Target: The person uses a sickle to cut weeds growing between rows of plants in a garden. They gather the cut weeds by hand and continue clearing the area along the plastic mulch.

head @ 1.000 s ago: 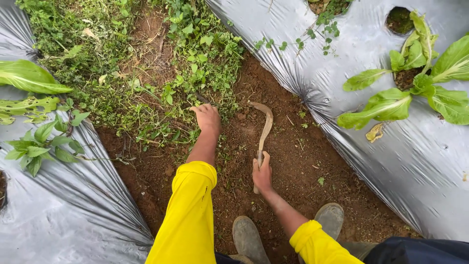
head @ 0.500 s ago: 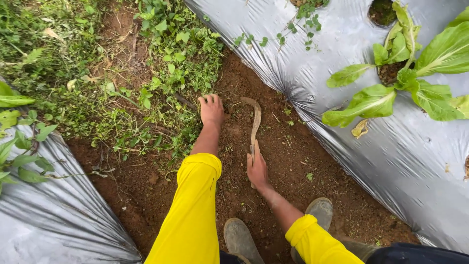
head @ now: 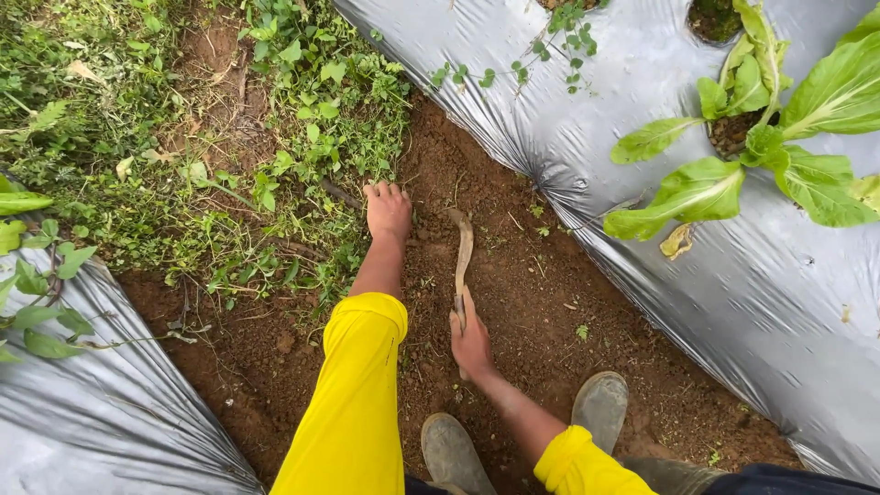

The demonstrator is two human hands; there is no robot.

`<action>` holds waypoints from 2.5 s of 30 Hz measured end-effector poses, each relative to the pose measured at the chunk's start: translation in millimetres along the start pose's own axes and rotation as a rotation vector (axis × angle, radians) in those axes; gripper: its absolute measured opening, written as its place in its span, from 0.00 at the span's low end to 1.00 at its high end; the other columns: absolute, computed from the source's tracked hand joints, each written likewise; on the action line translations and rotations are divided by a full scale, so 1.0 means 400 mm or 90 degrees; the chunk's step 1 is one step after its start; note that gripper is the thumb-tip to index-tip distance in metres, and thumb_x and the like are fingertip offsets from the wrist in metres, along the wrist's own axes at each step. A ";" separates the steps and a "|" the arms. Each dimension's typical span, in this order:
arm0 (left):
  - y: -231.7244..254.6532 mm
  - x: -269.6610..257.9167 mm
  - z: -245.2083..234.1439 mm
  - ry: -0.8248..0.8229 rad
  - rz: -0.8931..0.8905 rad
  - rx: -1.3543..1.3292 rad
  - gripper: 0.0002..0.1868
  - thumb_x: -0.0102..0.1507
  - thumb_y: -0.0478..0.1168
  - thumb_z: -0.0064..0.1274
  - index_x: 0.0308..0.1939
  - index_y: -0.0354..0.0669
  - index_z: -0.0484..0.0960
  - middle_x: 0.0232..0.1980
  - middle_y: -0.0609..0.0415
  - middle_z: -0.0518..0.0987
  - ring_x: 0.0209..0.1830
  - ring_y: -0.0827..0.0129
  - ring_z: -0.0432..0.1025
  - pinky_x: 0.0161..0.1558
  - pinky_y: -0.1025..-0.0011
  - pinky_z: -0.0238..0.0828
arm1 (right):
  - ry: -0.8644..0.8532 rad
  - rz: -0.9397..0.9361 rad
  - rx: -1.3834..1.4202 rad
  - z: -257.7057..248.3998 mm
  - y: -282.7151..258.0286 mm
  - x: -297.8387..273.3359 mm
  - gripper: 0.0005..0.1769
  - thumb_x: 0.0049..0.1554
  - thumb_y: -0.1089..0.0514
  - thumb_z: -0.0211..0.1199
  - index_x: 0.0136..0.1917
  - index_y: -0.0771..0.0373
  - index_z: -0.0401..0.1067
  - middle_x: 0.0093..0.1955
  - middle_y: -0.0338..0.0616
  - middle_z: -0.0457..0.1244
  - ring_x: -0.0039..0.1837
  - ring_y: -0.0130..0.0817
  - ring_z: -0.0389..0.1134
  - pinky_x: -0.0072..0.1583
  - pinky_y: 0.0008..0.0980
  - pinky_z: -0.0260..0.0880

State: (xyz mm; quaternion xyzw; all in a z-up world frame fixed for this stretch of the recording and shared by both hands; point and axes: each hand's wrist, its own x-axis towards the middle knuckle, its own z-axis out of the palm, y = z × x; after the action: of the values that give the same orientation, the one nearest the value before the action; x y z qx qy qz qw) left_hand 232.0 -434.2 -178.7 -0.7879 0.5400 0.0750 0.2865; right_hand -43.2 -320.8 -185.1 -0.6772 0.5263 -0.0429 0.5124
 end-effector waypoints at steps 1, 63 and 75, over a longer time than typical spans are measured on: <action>-0.007 -0.028 -0.033 0.000 -0.002 -0.001 0.16 0.72 0.44 0.42 0.60 0.46 0.78 0.55 0.48 0.75 0.58 0.53 0.64 0.60 0.45 0.55 | -0.001 -0.002 -0.001 -0.007 -0.004 0.049 0.34 0.69 0.51 0.48 0.85 0.54 0.46 0.56 0.61 0.67 0.49 0.53 0.73 0.43 0.47 0.75; -0.112 -0.224 -0.195 0.133 0.161 -0.138 0.33 0.76 0.62 0.20 0.78 0.53 0.63 0.74 0.44 0.67 0.73 0.49 0.63 0.70 0.46 0.57 | -0.013 -0.042 0.168 -0.024 -0.130 -0.117 0.35 0.68 0.53 0.50 0.85 0.49 0.46 0.43 0.53 0.66 0.35 0.36 0.70 0.35 0.30 0.76; -0.084 -0.069 0.078 0.310 0.198 -0.084 0.19 0.76 0.53 0.36 0.63 0.48 0.73 0.55 0.49 0.69 0.53 0.53 0.69 0.52 0.56 0.64 | -0.087 -0.046 0.427 0.008 -0.199 -0.179 0.33 0.69 0.58 0.44 0.84 0.60 0.42 0.41 0.48 0.62 0.30 0.28 0.66 0.30 0.28 0.74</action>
State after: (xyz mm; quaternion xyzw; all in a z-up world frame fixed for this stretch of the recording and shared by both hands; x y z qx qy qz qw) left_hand 256.9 -387.0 -180.1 -0.7073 0.7011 -0.0385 0.0819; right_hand -19.8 -270.7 -93.4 -0.4904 0.4232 -0.1865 0.7387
